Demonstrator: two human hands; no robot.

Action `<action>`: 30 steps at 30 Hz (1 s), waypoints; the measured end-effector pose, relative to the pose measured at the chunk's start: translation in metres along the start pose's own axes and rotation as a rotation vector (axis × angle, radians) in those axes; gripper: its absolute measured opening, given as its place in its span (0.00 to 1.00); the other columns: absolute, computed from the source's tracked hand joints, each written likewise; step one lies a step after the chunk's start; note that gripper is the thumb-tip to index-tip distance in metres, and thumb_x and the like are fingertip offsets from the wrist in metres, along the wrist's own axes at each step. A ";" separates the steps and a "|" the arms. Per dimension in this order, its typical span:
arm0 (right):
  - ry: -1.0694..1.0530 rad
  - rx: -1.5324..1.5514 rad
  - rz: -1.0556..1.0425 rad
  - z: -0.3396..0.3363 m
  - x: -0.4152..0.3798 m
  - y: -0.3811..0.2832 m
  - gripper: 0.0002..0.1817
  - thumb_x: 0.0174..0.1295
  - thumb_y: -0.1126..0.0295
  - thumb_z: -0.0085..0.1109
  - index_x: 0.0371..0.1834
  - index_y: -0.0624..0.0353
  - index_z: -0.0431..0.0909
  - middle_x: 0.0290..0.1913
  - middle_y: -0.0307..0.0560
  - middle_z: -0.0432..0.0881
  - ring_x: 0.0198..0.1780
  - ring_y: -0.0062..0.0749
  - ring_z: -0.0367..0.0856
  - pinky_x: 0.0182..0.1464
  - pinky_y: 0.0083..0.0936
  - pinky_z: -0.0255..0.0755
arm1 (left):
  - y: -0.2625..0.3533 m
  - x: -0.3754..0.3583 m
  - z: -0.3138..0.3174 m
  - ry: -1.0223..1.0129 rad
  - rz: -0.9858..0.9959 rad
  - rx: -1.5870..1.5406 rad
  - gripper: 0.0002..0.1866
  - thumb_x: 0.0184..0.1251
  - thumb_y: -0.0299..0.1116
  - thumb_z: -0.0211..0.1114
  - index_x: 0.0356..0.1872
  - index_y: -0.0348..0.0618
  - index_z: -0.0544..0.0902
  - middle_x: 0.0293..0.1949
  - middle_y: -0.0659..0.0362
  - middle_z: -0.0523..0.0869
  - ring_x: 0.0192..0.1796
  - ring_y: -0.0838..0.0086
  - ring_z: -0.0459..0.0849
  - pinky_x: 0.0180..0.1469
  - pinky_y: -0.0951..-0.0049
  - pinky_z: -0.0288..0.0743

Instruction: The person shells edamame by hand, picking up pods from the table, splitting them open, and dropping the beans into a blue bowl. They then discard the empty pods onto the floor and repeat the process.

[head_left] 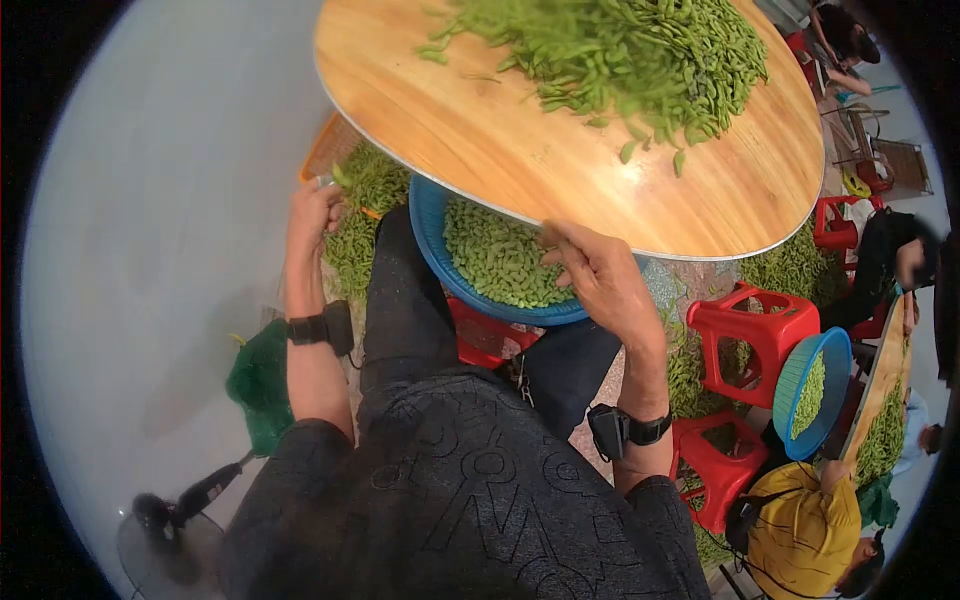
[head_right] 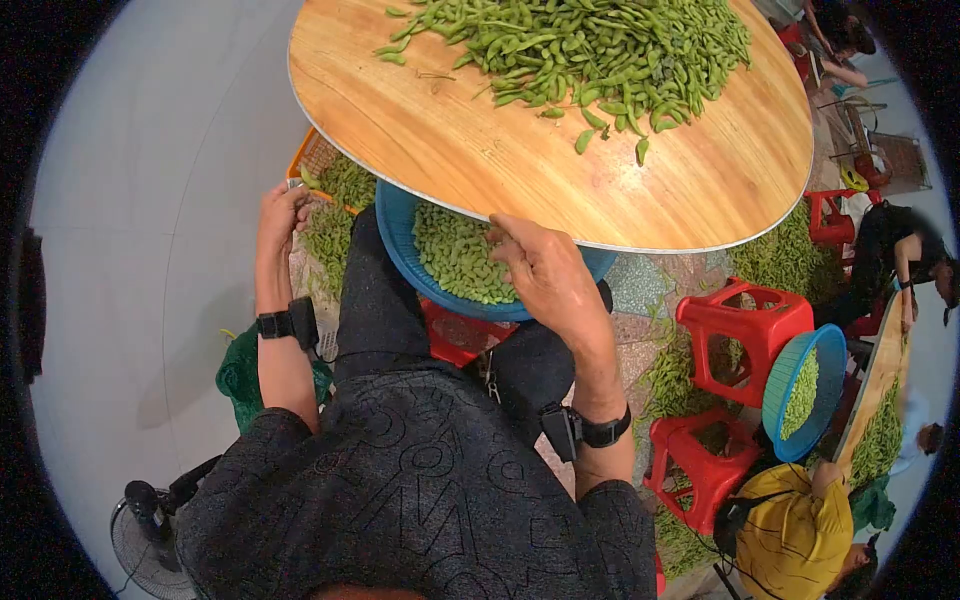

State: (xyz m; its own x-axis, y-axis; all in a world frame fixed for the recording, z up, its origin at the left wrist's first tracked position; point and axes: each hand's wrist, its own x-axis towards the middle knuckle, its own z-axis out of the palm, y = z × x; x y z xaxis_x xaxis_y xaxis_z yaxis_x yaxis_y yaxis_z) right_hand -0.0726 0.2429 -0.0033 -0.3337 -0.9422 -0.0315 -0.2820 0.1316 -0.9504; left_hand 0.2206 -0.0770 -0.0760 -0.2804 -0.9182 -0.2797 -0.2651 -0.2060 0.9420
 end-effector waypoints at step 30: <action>0.501 0.005 0.070 -0.046 0.050 0.028 0.11 0.73 0.69 0.63 0.46 0.68 0.82 0.39 0.47 0.86 0.33 0.29 0.83 0.34 0.33 0.75 | 0.098 -0.094 0.186 -0.614 0.052 -0.226 0.10 0.76 0.34 0.66 0.48 0.39 0.86 0.24 0.68 0.78 0.22 0.87 0.74 0.22 0.84 0.68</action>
State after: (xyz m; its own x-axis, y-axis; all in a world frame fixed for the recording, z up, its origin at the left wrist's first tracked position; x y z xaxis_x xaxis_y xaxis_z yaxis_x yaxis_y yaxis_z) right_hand -0.1383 0.2137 -0.0172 -0.7428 -0.6671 0.0559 -0.2394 0.1866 -0.9528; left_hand 0.0496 0.0518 0.0080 -0.7810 -0.5827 -0.2245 -0.0553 -0.2935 0.9543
